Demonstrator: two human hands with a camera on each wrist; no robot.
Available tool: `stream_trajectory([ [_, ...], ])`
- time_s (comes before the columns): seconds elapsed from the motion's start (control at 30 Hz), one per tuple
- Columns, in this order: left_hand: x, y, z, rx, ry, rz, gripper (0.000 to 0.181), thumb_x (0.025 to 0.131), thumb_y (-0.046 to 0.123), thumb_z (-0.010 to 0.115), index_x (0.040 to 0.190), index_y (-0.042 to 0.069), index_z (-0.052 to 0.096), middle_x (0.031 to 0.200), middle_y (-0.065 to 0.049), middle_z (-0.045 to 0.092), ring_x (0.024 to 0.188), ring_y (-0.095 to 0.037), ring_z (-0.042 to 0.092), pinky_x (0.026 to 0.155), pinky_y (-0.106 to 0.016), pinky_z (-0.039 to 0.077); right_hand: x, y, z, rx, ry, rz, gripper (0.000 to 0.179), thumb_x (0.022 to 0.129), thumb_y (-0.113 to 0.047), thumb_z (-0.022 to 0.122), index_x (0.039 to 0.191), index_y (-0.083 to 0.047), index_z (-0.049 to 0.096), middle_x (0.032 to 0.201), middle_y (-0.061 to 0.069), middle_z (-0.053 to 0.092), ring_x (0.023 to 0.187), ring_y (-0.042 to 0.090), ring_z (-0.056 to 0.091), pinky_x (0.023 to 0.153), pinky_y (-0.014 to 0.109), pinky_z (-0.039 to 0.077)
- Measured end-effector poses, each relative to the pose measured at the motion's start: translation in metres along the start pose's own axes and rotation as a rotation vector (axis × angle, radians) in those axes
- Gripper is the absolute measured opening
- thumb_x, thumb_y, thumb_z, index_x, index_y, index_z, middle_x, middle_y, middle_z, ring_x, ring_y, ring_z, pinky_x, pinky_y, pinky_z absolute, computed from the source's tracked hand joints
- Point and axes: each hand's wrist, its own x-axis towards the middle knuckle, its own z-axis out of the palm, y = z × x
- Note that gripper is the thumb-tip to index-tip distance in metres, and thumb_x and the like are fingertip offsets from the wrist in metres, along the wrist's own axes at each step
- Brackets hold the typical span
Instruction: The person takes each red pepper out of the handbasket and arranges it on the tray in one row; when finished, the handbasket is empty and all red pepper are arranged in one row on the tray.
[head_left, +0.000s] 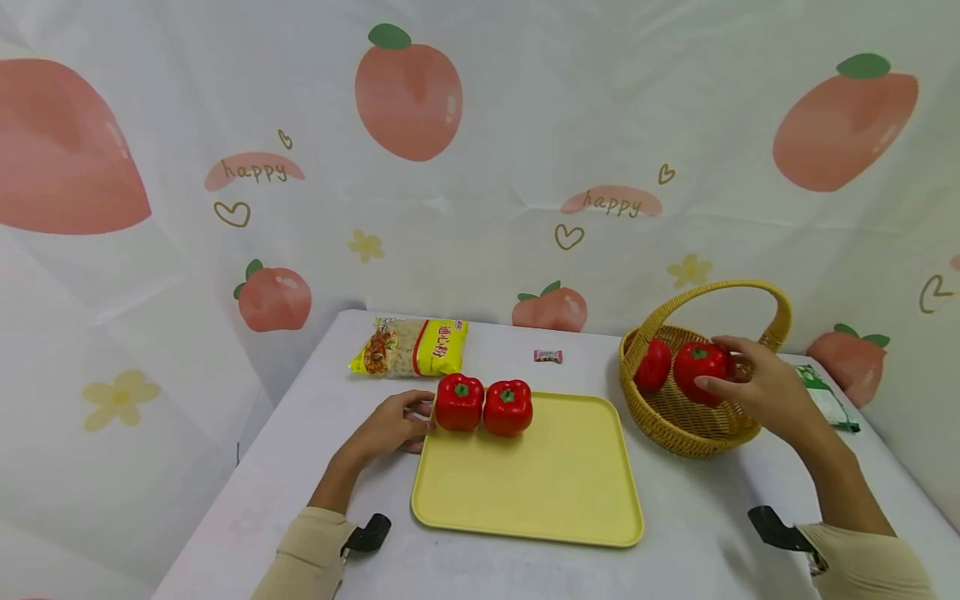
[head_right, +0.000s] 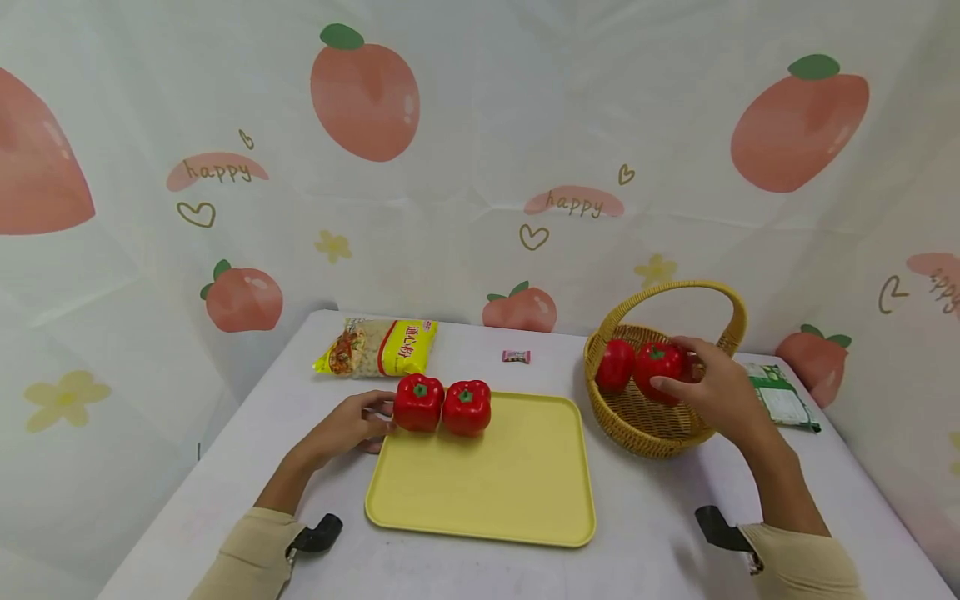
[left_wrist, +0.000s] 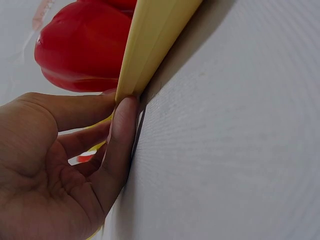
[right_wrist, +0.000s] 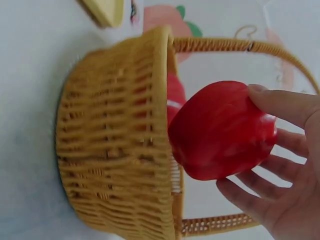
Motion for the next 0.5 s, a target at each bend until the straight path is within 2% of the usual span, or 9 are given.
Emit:
stream_trajectory([
  [0.1, 0.000, 0.001, -0.001, 0.009, -0.012, 0.007, 0.057, 0.095, 0.007, 0.071, 0.149, -0.001, 0.055, 0.127, -0.016, 0.062, 0.100, -0.021, 0.068, 0.075, -0.035, 0.067, -0.012, -0.007, 0.003, 0.037, 0.018, -0.003, 0.074, 0.098, -0.037, 0.077, 0.155, -0.002, 0.046, 0.143, 0.034, 0.055, 0.117, 0.055, 0.059, 0.076, 0.038, 0.066],
  [0.23, 0.000, 0.002, -0.001, 0.009, -0.014, 0.010, 0.057, 0.095, 0.008, 0.072, 0.149, -0.001, 0.055, 0.127, -0.016, 0.062, 0.099, -0.021, 0.068, 0.074, -0.035, 0.067, -0.024, -0.019, 0.006, 0.115, 0.040, -0.019, 0.072, 0.098, -0.031, 0.078, 0.156, -0.005, 0.046, 0.144, 0.033, 0.055, 0.118, 0.052, 0.060, 0.072, 0.013, 0.055],
  [0.33, -0.001, 0.002, -0.001, 0.004, -0.017, 0.014, 0.057, 0.095, 0.007, 0.072, 0.149, -0.002, 0.054, 0.127, -0.017, 0.062, 0.099, -0.021, 0.068, 0.073, -0.036, 0.067, -0.029, -0.027, 0.008, 0.171, 0.047, -0.050, 0.070, 0.097, -0.025, 0.078, 0.157, -0.006, 0.046, 0.147, 0.031, 0.054, 0.122, 0.052, 0.058, 0.075, 0.009, 0.053],
  [0.5, -0.002, 0.001, 0.000, 0.000, -0.016, 0.017, 0.057, 0.095, 0.007, 0.072, 0.149, -0.002, 0.054, 0.127, -0.017, 0.062, 0.099, -0.021, 0.068, 0.073, -0.037, 0.067, -0.034, -0.040, 0.012, 0.223, 0.041, -0.084, 0.070, 0.097, -0.021, 0.079, 0.158, -0.011, 0.047, 0.150, 0.026, 0.052, 0.121, 0.051, 0.061, 0.076, 0.012, 0.057],
])
